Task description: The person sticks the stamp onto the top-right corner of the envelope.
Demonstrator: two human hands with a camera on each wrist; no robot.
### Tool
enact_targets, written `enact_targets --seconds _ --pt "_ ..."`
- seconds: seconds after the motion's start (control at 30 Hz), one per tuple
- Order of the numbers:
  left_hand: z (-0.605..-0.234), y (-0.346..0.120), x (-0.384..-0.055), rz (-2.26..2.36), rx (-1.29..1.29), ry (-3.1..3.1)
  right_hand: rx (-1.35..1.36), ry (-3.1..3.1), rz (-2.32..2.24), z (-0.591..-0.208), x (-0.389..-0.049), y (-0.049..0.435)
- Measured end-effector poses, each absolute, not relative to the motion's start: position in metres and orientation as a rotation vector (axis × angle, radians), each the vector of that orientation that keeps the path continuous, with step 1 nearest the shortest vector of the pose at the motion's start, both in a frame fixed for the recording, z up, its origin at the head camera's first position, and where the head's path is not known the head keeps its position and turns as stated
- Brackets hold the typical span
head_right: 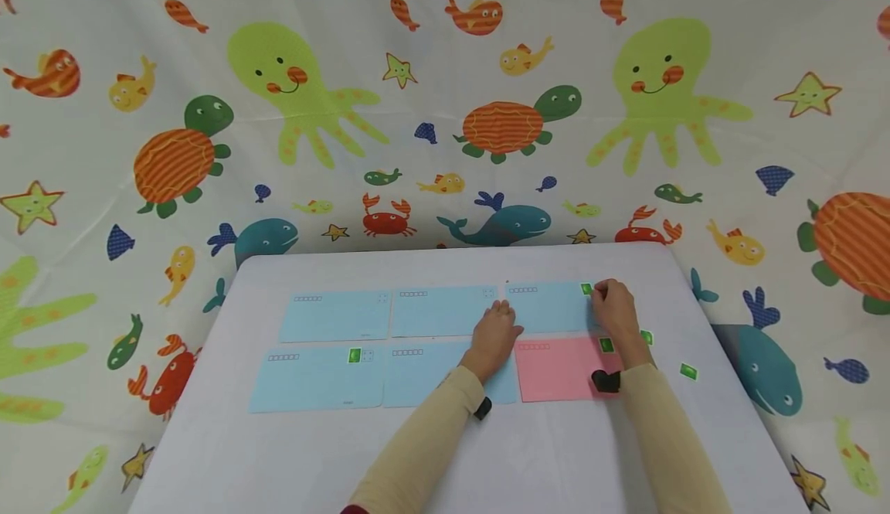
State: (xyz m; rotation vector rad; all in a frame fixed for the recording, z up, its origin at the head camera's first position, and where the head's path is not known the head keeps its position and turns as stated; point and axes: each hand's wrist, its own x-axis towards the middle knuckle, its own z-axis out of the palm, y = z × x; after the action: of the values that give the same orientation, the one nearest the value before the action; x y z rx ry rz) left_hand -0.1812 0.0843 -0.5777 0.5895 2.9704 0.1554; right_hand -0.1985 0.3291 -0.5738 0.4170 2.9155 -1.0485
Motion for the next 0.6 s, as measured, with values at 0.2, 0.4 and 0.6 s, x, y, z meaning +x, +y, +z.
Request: enact_targets --seconds 0.2,0.4,0.6 --pt "-0.577 0.085 -0.182 0.199 0.581 2.959 0.378 2.909 -1.000 -0.567 -0.195 0.327" --pt "-0.577 0.084 -0.180 0.240 0.573 2.949 0.343 2.929 -0.961 -0.565 -0.191 0.324" --pt "-0.575 0.084 -0.180 0.223 0.591 2.963 0.297 2.970 -0.931 -0.568 -0.186 0.322"
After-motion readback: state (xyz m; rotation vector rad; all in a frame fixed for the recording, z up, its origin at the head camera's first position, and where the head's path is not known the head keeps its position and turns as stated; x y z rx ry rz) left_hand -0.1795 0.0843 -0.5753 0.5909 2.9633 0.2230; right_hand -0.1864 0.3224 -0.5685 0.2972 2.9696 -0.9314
